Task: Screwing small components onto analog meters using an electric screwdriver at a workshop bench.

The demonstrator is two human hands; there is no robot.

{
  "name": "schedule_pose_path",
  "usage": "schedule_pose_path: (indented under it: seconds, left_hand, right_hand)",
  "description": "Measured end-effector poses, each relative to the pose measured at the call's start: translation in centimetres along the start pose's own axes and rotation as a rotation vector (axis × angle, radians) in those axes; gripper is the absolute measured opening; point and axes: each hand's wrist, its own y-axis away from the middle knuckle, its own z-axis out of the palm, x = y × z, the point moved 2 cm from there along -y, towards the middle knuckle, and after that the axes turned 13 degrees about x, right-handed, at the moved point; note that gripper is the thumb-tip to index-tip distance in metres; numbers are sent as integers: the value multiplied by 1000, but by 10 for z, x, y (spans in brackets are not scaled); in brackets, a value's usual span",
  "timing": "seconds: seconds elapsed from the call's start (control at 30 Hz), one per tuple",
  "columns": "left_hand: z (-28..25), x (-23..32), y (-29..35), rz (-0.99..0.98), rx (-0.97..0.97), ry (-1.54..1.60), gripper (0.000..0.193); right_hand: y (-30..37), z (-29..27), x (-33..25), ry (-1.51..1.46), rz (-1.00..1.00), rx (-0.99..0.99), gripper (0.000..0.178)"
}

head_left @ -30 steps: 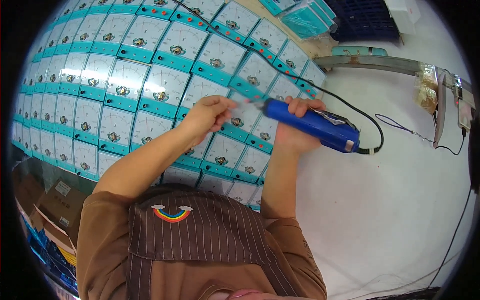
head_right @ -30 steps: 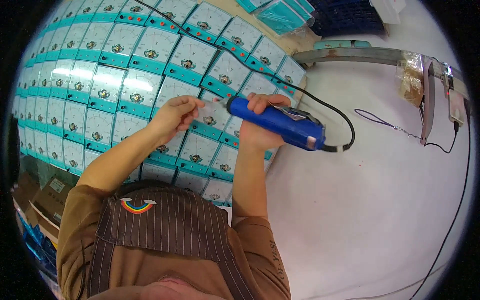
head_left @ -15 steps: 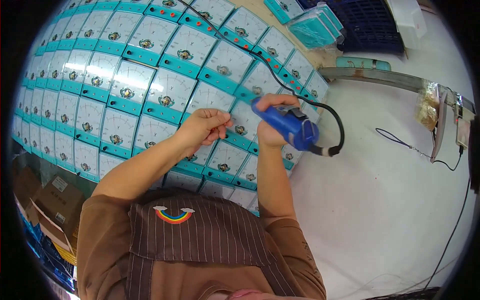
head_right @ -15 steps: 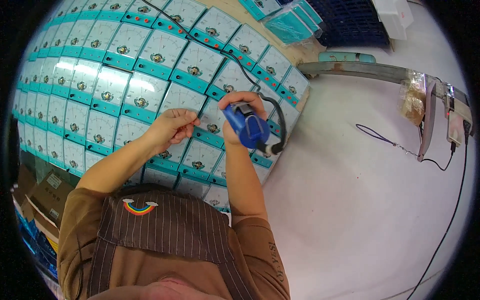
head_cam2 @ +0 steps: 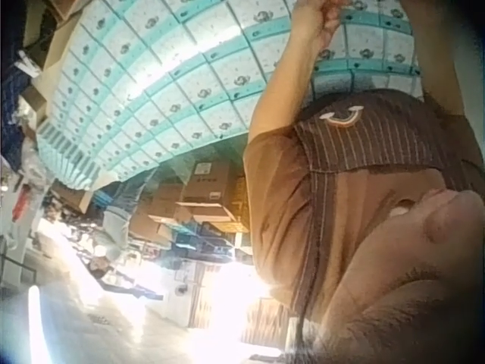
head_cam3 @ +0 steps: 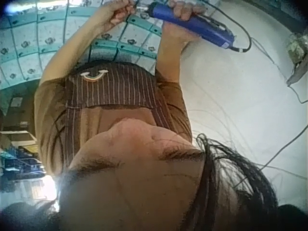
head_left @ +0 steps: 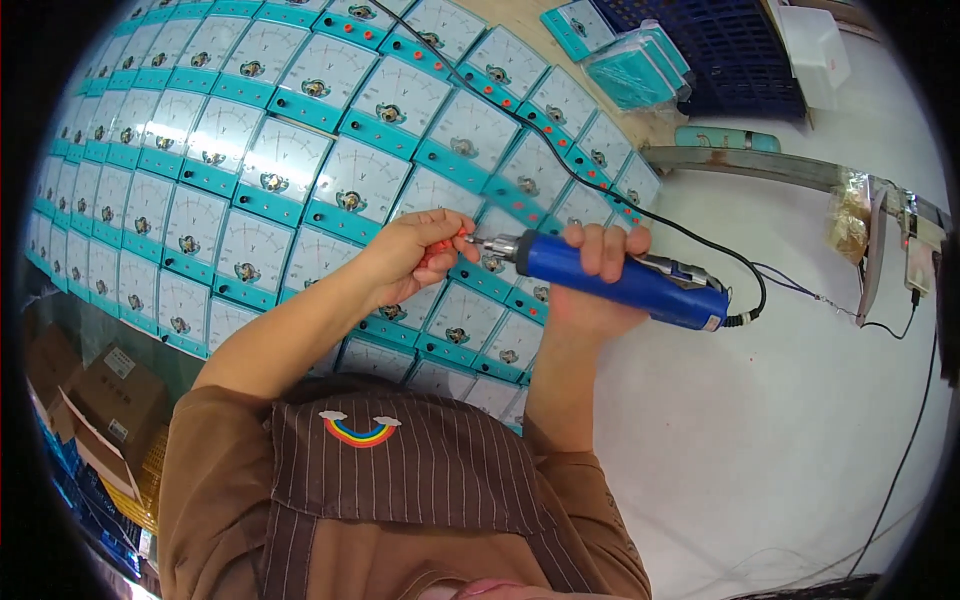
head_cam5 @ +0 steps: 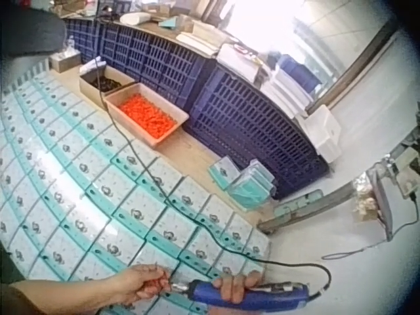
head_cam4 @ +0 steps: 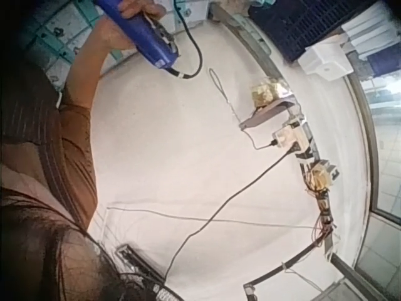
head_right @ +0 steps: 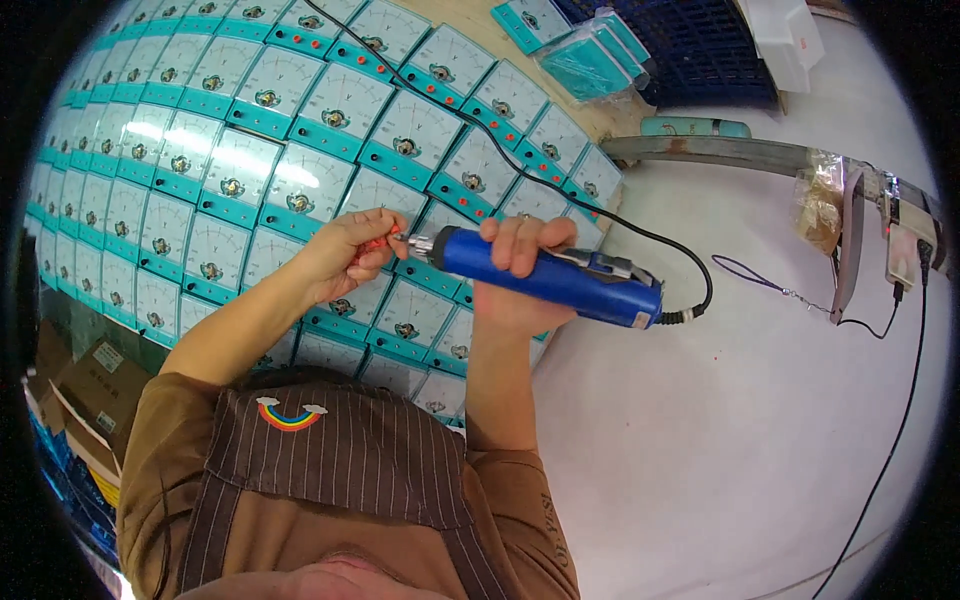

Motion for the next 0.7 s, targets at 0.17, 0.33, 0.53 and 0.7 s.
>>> schedule_pose_path:
  seconds: [0.17,0.33,0.53,0.7]
  left_hand:
    - [-1,2,9,-6,-27,102,19]
    - [-5,2,13,7,15,255,18]
    - [-3,8,15,19,-42,219,18]
    - [1,5,15,-11,4,213,18]
  right_hand:
    - [7,13,17,158,-103,-16,50]
    - [3,19,23,176,-147,-17,47]
    - [2,23,24,129,-102,-6,47]
    - [4,26,27,216,-203,-36,50]
